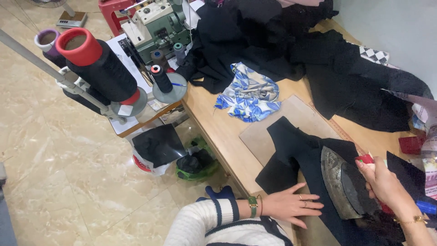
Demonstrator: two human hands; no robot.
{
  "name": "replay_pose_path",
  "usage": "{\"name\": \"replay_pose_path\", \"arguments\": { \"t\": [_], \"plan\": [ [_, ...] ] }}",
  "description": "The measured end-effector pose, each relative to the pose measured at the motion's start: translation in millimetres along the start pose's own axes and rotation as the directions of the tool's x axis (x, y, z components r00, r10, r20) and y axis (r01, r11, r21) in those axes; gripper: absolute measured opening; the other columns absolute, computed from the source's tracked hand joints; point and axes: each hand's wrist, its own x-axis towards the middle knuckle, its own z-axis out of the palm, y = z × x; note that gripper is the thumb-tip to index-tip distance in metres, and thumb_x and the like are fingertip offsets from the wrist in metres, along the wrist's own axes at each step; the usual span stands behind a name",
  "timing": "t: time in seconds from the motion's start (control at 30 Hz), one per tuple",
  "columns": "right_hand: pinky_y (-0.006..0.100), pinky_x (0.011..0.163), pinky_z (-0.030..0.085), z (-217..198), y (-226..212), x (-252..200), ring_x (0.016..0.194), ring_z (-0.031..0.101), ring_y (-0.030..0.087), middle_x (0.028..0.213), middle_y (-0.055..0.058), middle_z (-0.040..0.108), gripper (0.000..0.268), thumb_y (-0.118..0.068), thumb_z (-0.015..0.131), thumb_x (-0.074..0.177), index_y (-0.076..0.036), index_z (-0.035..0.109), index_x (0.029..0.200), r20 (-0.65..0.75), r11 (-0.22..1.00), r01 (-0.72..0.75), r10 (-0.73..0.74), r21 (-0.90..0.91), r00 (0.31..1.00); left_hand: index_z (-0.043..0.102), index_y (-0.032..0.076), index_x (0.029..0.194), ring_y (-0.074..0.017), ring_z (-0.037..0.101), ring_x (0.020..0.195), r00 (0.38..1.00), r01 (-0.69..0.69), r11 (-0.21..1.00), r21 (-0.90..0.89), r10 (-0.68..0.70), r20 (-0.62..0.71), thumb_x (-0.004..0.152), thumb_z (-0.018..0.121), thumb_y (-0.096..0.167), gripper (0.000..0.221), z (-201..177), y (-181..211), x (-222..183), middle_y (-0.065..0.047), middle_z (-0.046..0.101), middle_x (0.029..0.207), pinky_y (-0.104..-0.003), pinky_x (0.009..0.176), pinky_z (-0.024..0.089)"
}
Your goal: Smoothing and pressing black garment components using a steam iron on a workbench.
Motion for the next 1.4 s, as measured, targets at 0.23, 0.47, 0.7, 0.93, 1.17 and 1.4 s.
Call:
{"name": "replay_pose_path", "arguments": {
  "t": [0.23, 0.47, 0.7, 0.93, 1.17, 1.4],
  "plan": [
    [0.044, 0.062, 0.051, -2.2, -6.9, -5.7, 0.053, 0.068, 0.035, 0.066, 0.020, 0.068, 0.045, -0.049, 0.045, 0.109, -0.006, 0.055, 0.118, -0.011, 1.000, 0.001, -0.001, -0.001, 1.000, 0.069, 0.018, 0.134, -0.0210, 0.053, 0.149, 0.979, -0.205, 0.874, -0.441, 0.173, -0.111, 0.096, 0.041, 0.058, 0.062, 24.9, 4.5, 5.2, -0.001, 0.061, 0.151, -0.059, 0.135, 0.025],
    [0.043, 0.066, 0.048, -1.4, -6.6, -8.1, 0.054, 0.067, 0.036, 0.065, 0.020, 0.067, 0.043, -0.047, 0.046, 0.109, -0.005, 0.053, 0.112, -0.010, 1.000, 0.005, -0.005, 0.010, 1.000, 0.062, 0.023, 0.141, -0.0162, 0.053, 0.147, 0.975, -0.127, 0.969, -0.210, 0.083, -0.208, 0.099, 0.043, 0.054, 0.055, 14.2, 9.3, 4.5, 0.003, 0.061, 0.151, -0.053, 0.135, 0.023],
    [0.044, 0.064, 0.050, -2.6, -7.8, -8.5, 0.050, 0.070, 0.036, 0.070, 0.019, 0.068, 0.042, -0.046, 0.045, 0.110, -0.004, 0.050, 0.110, -0.009, 1.000, 0.025, -0.025, 0.003, 1.000, 0.047, 0.027, 0.158, -0.0151, 0.034, 0.161, 0.991, 0.122, 0.992, -0.024, -0.123, -0.054, 0.094, 0.035, 0.072, 0.079, 14.7, 6.2, 2.1, 0.006, 0.041, 0.168, -0.055, 0.133, 0.024],
    [0.043, 0.064, 0.050, -2.5, -8.3, -10.2, 0.050, 0.069, 0.036, 0.069, 0.018, 0.067, 0.041, -0.046, 0.048, 0.108, -0.005, 0.053, 0.113, -0.008, 1.000, 0.012, -0.011, 0.029, 1.000, 0.050, 0.025, 0.155, -0.0115, 0.035, 0.158, 1.000, 0.015, 0.996, -0.086, -0.016, -0.006, 0.095, 0.027, 0.067, 0.077, 6.7, 7.2, 6.6, 0.009, 0.048, 0.163, -0.054, 0.135, 0.013],
    [0.043, 0.057, 0.047, -8.2, -18.0, -19.2, 0.051, 0.064, 0.034, 0.069, 0.019, 0.063, 0.039, -0.044, 0.047, 0.109, -0.005, 0.050, 0.111, 0.018, 0.998, 0.016, -0.017, 0.057, 1.000, 0.068, 0.018, 0.139, -0.0157, 0.053, 0.147, 0.989, -0.063, 0.964, -0.257, 0.025, -0.148, 0.098, 0.037, 0.059, 0.066, 17.2, 10.7, 6.5, 0.003, 0.063, 0.150, -0.050, 0.135, 0.022],
    [0.044, 0.062, 0.048, -5.5, -12.9, -15.6, 0.051, 0.066, 0.035, 0.071, 0.019, 0.065, 0.038, -0.044, 0.048, 0.109, -0.007, 0.053, 0.117, 0.001, 0.997, 0.000, 0.000, 0.082, 1.000, 0.073, 0.008, 0.122, -0.0258, 0.062, 0.137, 0.965, -0.217, 0.812, -0.541, 0.093, -0.246, 0.099, 0.046, 0.049, 0.054, 28.5, 14.6, 14.5, -0.010, 0.071, 0.136, -0.054, 0.129, 0.038]
  ]
}}
